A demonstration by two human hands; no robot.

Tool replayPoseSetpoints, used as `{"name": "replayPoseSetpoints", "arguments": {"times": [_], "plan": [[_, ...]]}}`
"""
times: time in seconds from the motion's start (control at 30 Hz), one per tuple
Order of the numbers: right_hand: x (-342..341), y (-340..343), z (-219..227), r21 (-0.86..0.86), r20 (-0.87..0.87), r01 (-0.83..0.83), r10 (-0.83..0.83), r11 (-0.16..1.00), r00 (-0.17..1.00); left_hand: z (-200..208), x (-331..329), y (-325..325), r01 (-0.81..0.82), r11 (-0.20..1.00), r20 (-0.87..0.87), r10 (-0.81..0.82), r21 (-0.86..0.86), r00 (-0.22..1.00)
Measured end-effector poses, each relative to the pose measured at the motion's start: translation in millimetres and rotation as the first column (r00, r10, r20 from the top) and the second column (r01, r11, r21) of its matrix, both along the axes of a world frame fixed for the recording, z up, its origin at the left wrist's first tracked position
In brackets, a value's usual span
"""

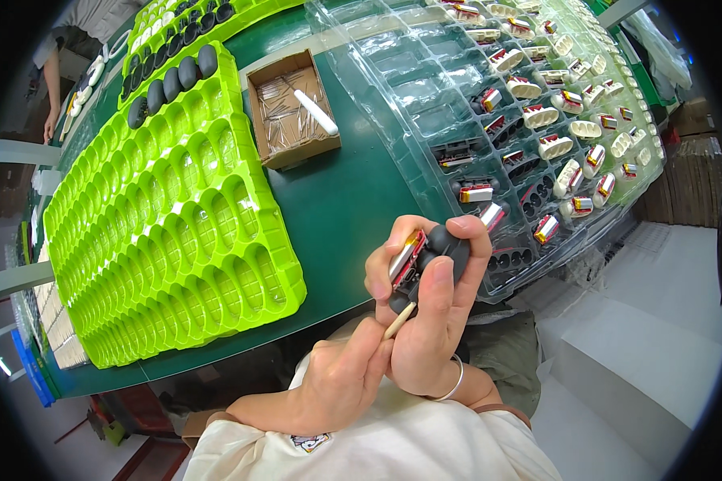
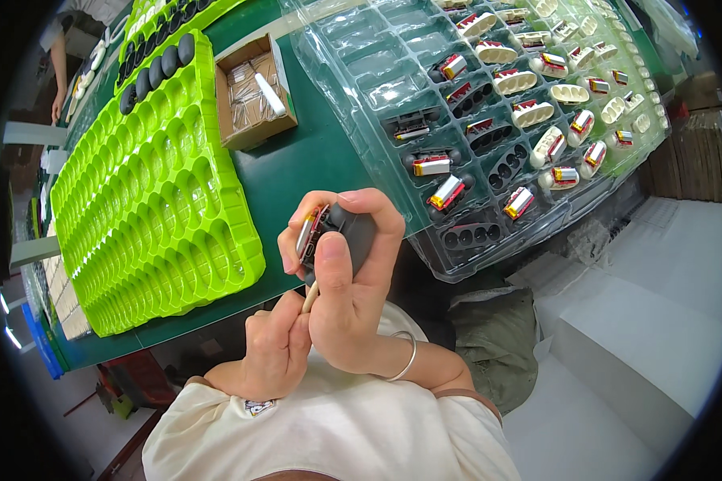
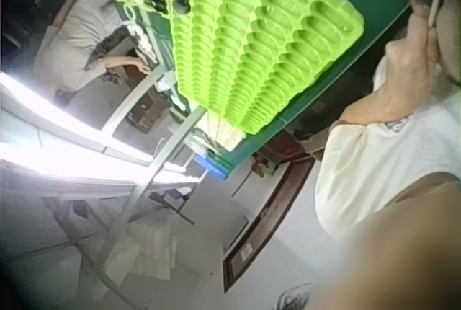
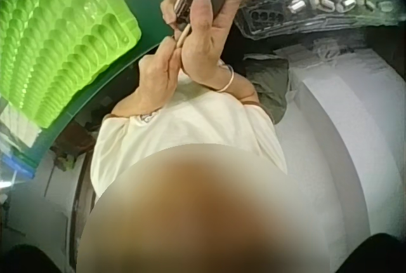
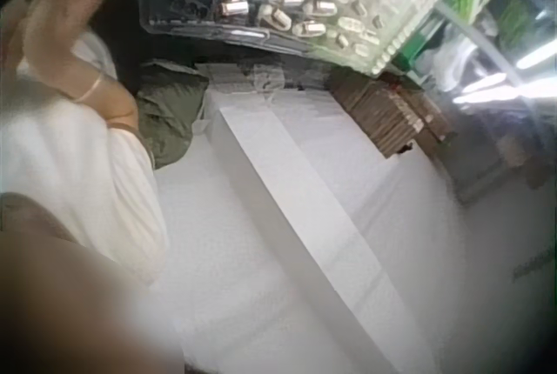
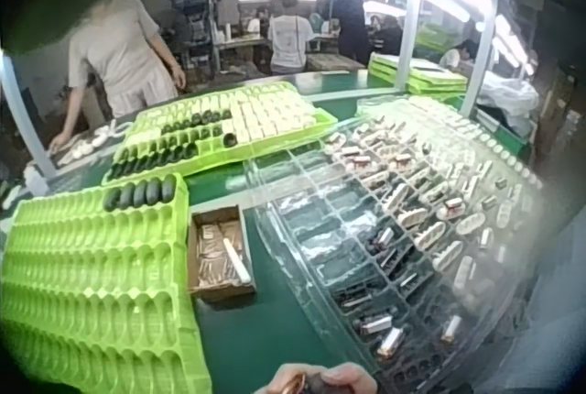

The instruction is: The person picks up small black oval-shaped electronic components from a green tray and uses a wooden stick to manipulate internal parts. They then place the components into a clear plastic packaging tray. The person repeats this process for multiple units, occasionally interacting with a coworker across the table.

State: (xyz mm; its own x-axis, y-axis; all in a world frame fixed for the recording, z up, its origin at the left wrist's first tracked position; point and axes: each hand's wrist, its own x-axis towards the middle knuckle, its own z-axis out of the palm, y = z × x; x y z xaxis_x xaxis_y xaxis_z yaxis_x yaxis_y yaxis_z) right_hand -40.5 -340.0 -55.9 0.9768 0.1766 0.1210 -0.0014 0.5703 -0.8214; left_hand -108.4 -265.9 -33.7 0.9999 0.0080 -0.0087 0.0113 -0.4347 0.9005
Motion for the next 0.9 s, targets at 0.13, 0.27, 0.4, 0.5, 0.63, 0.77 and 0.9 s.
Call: {"name": "replayPoseSetpoints", "arguments": {"times": [0.13,0.27,0.4,0.5,0.63,0.77,0.9], "plan": [[-1.4,0.0,1.0,0.022,-0.019,0.007,-0.006,1.0,1.0,-0.8,-1.1,1.4,0.017,0.999,-0.024,-0.018,-0.04,1.0],[-3.1,-1.6,4.5,-0.026,-0.007,-0.002,0.002,1.0,1.0,1.4,-1.4,1.8,0.017,0.995,-0.025,-0.02,-0.097,1.0],[-2.2,0.2,1.3,-0.009,-0.043,0.011,-0.011,1.0,0.999,-1.9,-0.1,2.1,0.012,0.996,-0.037,-0.015,-0.093,0.999],[0.1,3.3,-0.5,0.047,-0.118,0.008,-0.003,0.999,0.993,-4.8,1.3,3.7,0.001,0.995,-0.063,-0.008,-0.104,0.998],[0.4,3.3,2.8,0.043,-0.161,0.007,0.0,0.999,0.987,-5.4,-0.2,3.9,-0.016,0.993,-0.079,0.007,-0.117,0.997],[0.7,3.0,0.6,0.042,-0.134,0.019,-0.013,0.999,0.991,-4.5,1.4,4.9,0.01,0.994,-0.081,-0.019,-0.107,0.997],[0.0,2.0,-1.9,0.003,-0.07,0.009,-0.009,1.0,0.997,-3.0,2.3,5.4,0.015,0.993,-0.076,-0.024,-0.121,0.997]]}}
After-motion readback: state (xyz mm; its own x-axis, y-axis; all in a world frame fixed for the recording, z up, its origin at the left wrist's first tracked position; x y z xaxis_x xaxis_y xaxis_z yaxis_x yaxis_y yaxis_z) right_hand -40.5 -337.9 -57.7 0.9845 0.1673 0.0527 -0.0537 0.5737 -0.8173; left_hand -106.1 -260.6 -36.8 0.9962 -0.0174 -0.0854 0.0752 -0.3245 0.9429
